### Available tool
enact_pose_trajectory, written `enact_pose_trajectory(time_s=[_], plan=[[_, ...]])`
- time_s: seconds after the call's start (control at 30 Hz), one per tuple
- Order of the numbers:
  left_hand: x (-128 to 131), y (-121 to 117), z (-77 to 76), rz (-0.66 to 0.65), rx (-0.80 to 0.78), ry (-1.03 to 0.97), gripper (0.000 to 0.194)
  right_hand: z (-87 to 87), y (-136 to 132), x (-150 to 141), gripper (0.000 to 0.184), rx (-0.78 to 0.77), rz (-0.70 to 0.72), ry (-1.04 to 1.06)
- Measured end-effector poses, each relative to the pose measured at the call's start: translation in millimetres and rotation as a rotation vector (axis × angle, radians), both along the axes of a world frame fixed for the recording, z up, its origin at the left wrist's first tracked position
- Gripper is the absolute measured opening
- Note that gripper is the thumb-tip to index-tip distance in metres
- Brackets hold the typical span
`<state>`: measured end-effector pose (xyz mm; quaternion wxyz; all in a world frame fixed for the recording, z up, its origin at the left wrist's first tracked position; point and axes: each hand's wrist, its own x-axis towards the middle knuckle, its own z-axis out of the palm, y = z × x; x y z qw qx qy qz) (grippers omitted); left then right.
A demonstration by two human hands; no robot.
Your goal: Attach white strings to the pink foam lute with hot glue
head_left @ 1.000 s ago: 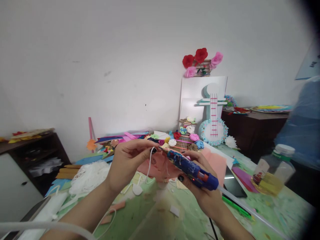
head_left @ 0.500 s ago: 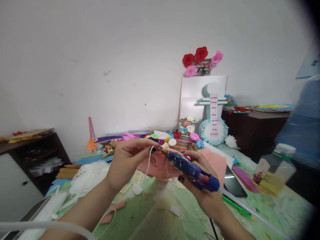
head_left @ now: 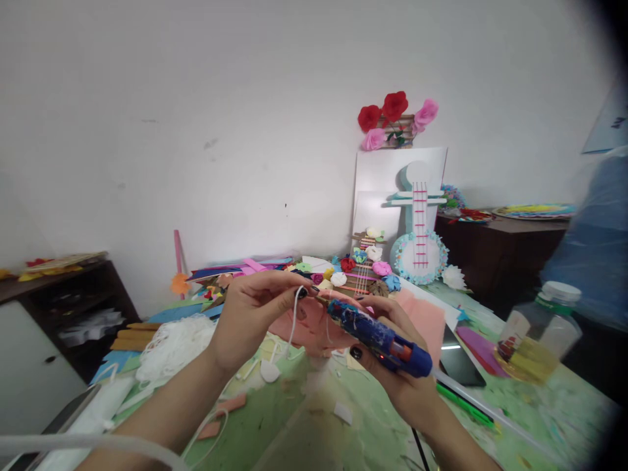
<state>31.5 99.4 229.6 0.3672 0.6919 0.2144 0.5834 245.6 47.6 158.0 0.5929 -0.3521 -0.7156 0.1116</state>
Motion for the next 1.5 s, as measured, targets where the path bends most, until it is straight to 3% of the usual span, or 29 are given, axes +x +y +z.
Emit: enact_pose_trajectory(time_s=[0.67,0.83,1.03,1.3,1.5], plan=[[0,1,2.6,-0.077,0.003,0.052,0.007,-1.3,2,4,0.012,0.083,-0.008,-0.068],[-3,2,3.8,-0.035,0.025,0.099,0.007,0.8,1,3,0.014,0.087,-0.031,-0.093],[-5,-1,4.4,-0.068,0.165,0.181,0.015,1.9,2,4,0.011,0.135,-0.005,-0.086],[-9,1,-0.8,-0.082,0.423,0.246,0.012,-1.9,5,6,0.016,0.189,0.021,-0.108],[-11,3,-2.4,-0.095,0.533,0.319,0.014,-6.9,6,8,0.019,0.189,0.05,-0.11]])
